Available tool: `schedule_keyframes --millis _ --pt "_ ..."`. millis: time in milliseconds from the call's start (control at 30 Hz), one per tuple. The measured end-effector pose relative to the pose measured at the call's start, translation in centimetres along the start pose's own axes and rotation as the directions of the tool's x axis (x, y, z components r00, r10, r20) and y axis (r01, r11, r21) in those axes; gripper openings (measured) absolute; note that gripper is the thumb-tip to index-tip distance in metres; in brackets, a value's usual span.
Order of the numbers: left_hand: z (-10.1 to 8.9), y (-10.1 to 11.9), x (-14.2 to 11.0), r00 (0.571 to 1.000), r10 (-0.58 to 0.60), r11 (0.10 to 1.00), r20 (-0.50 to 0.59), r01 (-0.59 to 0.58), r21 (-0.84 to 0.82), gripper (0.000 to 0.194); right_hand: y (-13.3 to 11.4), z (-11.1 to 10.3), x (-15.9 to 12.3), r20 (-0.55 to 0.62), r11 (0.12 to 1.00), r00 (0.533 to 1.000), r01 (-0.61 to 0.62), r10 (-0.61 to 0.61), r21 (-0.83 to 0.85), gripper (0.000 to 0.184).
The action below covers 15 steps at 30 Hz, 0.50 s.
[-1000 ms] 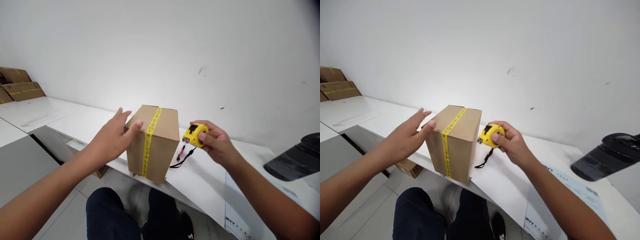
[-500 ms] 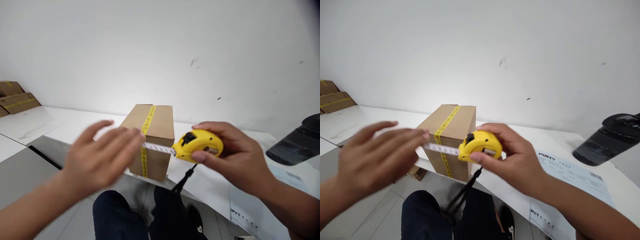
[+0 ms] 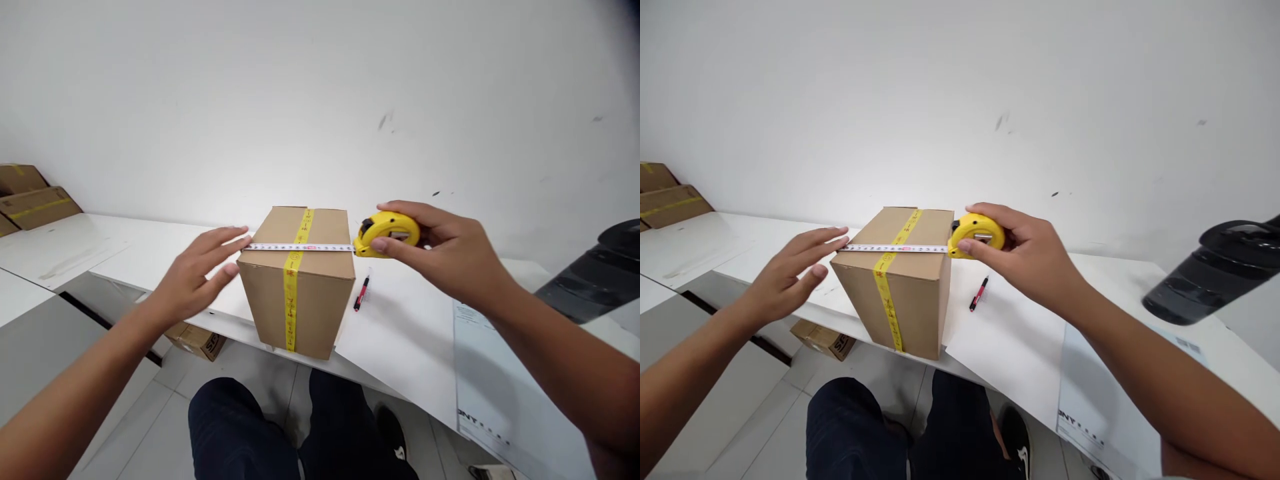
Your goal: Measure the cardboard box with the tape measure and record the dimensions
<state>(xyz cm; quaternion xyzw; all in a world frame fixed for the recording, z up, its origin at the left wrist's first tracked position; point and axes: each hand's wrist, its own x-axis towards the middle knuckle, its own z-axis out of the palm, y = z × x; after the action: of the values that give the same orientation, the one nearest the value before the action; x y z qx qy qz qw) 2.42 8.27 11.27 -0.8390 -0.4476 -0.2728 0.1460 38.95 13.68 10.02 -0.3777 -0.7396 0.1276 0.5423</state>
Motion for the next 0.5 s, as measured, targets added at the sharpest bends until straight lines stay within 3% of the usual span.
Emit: schedule_keyframes --millis 67,200,400,500 --pt "0.2 1.1 0.4 0.999 0.027 1.0 0.031 -0.027 -0.013 0.053 -0.6 0.3 0.2 0.031 1.0 0.999 0.013 -0.013 -0.013 0.041" --pt "0.7 1.3 0.6 0.999 -0.036 0.999 0.012 0.036 0.031 0.055 -0.9 0.6 0.4 0.037 0.999 0.999 0.011 -0.01 -0.049 0.042" --pt "0.6 0.4 0.8 0.983 -0.04 0.993 -0.179 0.059 0.1 0.034 -0.4 0.8 0.5 0.053 0.995 0.999 0.017 -0.012 -0.097 0.047" --pt "-0.7 1.8 -1.7 0.975 -0.036 0.983 -0.221 0.075 0.17 0.024 -0.1 0.2 0.5 0.086 0.995 0.995 0.058 -0.051 -0.081 0.061"
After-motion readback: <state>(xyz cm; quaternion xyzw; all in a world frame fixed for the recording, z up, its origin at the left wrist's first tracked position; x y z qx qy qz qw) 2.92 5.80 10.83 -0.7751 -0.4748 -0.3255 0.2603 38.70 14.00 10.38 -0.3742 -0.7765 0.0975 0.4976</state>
